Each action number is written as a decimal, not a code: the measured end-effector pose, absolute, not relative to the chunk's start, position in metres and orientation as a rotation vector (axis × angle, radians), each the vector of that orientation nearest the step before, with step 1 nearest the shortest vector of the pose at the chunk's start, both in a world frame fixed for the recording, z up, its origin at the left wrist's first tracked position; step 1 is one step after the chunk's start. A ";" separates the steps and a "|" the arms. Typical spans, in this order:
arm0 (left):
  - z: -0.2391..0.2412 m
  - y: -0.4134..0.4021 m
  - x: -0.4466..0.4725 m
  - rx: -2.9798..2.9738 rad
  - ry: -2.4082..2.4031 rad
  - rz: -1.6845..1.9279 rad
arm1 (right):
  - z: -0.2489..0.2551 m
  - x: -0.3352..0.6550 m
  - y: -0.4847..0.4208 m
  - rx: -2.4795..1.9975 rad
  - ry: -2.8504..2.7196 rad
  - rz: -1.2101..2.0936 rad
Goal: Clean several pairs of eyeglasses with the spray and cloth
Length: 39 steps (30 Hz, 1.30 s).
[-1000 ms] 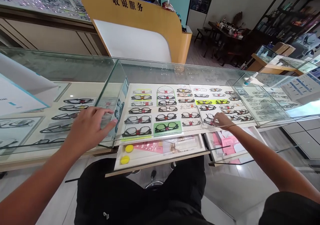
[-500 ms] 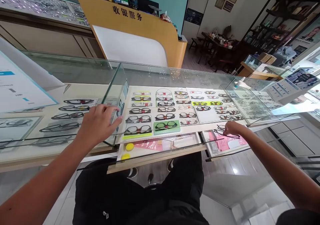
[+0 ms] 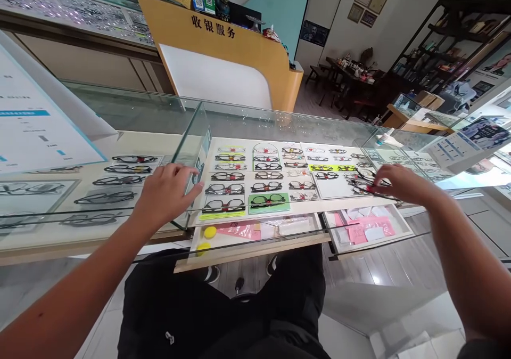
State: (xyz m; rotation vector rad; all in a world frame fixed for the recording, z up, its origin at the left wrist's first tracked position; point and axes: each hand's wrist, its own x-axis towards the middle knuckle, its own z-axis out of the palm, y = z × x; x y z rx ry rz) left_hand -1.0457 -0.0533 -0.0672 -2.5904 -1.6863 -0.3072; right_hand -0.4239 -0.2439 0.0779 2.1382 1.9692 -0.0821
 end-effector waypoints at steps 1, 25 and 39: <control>-0.067 -0.053 -1.046 -2.591 -1.689 -0.304 | 0.075 -0.431 -0.232 2.118 2.068 -0.052; -0.065 -0.053 -1.046 -2.609 -1.716 -0.309 | -0.011 -0.446 -0.144 2.017 2.235 -0.055; -0.067 -0.053 -1.047 -2.603 -1.701 -0.323 | 0.016 -0.486 -0.232 1.957 2.097 -0.549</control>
